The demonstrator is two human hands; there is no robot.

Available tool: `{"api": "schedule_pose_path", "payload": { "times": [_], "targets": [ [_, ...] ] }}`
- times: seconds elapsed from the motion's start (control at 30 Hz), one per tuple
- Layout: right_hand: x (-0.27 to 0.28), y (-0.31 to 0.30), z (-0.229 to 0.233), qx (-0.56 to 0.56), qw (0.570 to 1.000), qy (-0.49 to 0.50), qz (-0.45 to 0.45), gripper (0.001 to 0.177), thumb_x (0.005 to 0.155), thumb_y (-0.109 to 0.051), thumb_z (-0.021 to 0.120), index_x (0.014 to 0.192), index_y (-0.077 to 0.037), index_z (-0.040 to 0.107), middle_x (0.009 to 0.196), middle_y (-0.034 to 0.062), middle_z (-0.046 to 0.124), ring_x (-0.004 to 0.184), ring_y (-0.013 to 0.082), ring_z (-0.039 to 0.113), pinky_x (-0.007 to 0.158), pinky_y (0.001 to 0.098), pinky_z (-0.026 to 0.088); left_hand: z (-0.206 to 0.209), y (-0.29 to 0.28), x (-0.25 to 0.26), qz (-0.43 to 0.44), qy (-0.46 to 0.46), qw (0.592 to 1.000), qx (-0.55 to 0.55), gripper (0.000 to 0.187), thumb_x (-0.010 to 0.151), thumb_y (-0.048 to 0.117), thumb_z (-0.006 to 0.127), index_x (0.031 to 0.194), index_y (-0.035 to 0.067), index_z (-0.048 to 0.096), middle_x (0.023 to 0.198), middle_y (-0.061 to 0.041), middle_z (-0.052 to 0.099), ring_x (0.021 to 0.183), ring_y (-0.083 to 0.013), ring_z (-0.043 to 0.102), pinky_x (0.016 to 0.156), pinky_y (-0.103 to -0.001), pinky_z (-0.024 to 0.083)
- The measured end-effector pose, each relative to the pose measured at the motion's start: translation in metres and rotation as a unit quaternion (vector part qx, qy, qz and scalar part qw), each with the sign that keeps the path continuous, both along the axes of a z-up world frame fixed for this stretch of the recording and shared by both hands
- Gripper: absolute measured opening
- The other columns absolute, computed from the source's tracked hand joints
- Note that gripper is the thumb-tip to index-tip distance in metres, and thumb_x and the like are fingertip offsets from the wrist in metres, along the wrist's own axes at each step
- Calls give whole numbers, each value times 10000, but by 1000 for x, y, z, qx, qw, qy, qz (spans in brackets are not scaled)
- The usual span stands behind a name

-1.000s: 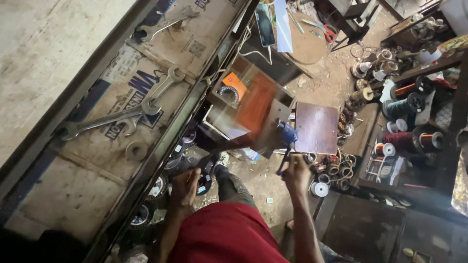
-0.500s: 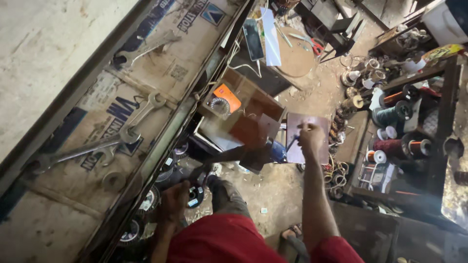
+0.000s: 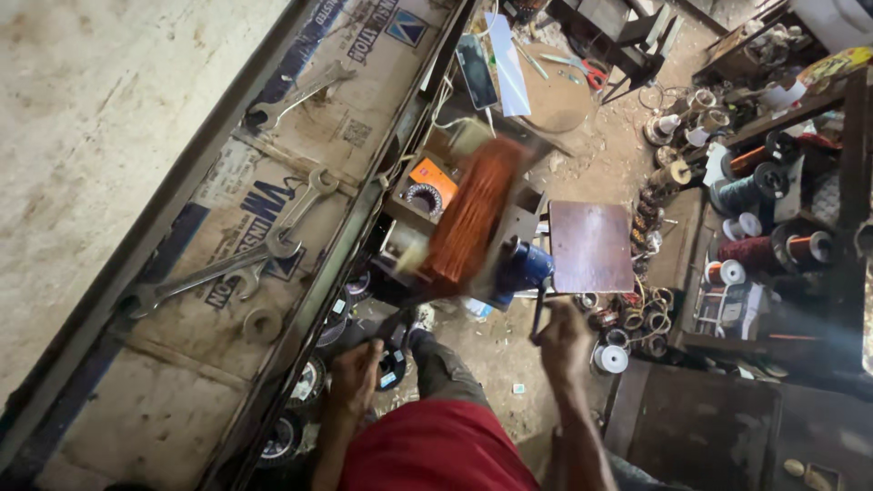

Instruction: The person operates a motorized winding machine to wrap copper wire onto a wooden frame. They guide the wire with their hands, adjust the frame, and use a wrench to tighten components. The person removes the completed coil and places it on a nearby surface.

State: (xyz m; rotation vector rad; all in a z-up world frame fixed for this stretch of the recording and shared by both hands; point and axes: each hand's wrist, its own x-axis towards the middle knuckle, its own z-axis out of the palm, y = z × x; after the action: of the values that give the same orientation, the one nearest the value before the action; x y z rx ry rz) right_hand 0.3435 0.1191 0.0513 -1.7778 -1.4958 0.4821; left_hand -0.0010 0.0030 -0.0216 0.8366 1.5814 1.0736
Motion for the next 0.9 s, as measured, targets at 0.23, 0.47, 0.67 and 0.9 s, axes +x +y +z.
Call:
{"api": "schedule_pose_path", "payload": {
  "times": [0.23,0.47,0.67,0.9],
  "targets": [
    [11,101,82,131,984,-80,-87,233,1118,-100,544,1021,-16,737,838,101,715,577,184,610,509,359,484,-27,-4,5,0,15,1000,5,653,975,589,536,637,30,525,553,-9,434,571,-107,406,506,-363,336],
    [48,222,-14,-14,976,-189,-112,286,1054,-282,582,981,-65,753,835,137,739,644,258,691,560,430,531,-22,10,17,43,5,999,-20,609,989,536,557,700,1,580,615,-36,466,615,-116,447,551,-370,388],
    [24,162,-103,-62,996,-65,10,201,1031,-212,613,975,-58,729,824,133,749,710,247,732,647,387,565,2,-1,11,59,29,997,-44,488,952,479,554,759,45,667,591,-62,606,572,-139,553,553,-359,442],
    [-9,15,-2,-165,983,-62,-53,197,1036,-225,599,995,-81,727,742,157,727,607,271,715,544,417,533,1,-10,7,15,117,992,-42,613,1003,515,541,671,1,584,562,-129,500,548,-211,509,545,-388,393]
  ]
}}
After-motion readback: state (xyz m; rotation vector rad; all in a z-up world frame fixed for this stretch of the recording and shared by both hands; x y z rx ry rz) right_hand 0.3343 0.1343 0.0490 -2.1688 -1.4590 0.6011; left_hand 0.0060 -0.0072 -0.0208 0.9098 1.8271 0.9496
